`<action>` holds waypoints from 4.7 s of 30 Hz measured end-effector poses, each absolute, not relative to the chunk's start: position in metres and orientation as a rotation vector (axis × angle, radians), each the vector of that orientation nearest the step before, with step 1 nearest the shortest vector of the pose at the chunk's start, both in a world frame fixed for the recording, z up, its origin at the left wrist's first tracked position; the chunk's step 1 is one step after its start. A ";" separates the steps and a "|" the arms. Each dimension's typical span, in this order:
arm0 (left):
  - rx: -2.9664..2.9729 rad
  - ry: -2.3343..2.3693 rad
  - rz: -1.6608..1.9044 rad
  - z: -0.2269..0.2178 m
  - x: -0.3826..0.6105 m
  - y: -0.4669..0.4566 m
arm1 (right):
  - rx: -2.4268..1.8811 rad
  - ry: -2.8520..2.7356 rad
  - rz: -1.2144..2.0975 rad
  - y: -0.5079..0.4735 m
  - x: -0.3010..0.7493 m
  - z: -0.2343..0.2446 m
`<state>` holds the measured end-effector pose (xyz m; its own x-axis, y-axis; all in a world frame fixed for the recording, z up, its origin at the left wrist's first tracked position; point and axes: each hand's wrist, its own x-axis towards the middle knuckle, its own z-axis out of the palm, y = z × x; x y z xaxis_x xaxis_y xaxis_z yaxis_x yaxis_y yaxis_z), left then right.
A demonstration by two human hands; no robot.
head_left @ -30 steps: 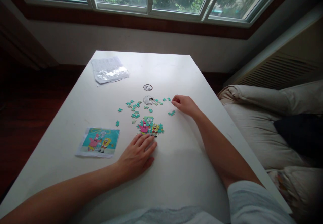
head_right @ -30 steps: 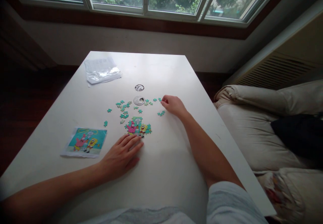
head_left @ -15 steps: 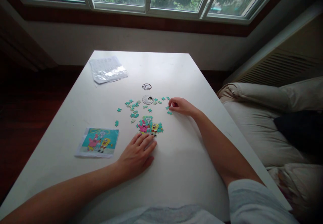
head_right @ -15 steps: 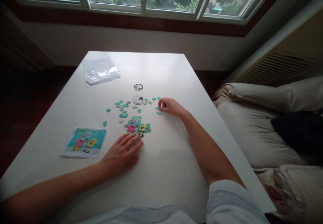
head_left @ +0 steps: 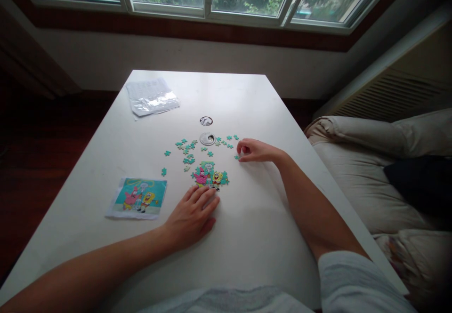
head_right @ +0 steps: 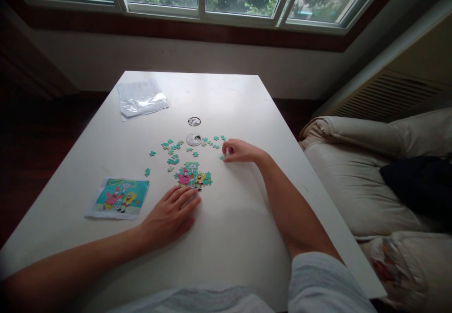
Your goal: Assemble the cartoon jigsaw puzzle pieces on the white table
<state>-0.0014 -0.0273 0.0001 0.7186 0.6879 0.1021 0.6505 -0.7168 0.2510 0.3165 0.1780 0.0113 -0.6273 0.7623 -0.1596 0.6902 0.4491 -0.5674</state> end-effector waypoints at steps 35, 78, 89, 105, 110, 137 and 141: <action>2.734 1.058 0.275 0.000 -0.002 -0.027 | -1.260 -2.333 0.468 0.166 0.277 -0.022; 2.687 1.006 0.367 0.003 -0.004 -0.018 | -1.130 -2.031 1.066 0.137 0.238 -0.009; 2.405 1.552 0.612 0.000 -0.053 0.059 | -1.133 -2.225 0.681 0.144 0.243 -0.018; 2.427 1.568 0.588 -0.006 -0.059 0.065 | -1.137 -2.262 0.544 0.148 0.245 -0.024; 2.438 1.535 0.580 -0.005 -0.060 0.065 | -1.117 -2.259 0.547 0.148 0.245 -0.024; 2.474 1.614 0.452 0.005 -0.061 0.058 | -1.126 -2.289 0.513 0.148 0.245 -0.024; 2.458 1.626 0.460 0.005 -0.060 0.058 | -1.128 -2.286 0.514 0.148 0.246 -0.024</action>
<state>-0.0600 0.0582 0.0052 0.3621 0.9172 0.1662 0.8685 -0.3968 0.2973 0.2457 0.1481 -0.0240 -0.5077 0.8099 0.2937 0.6063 0.5781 -0.5461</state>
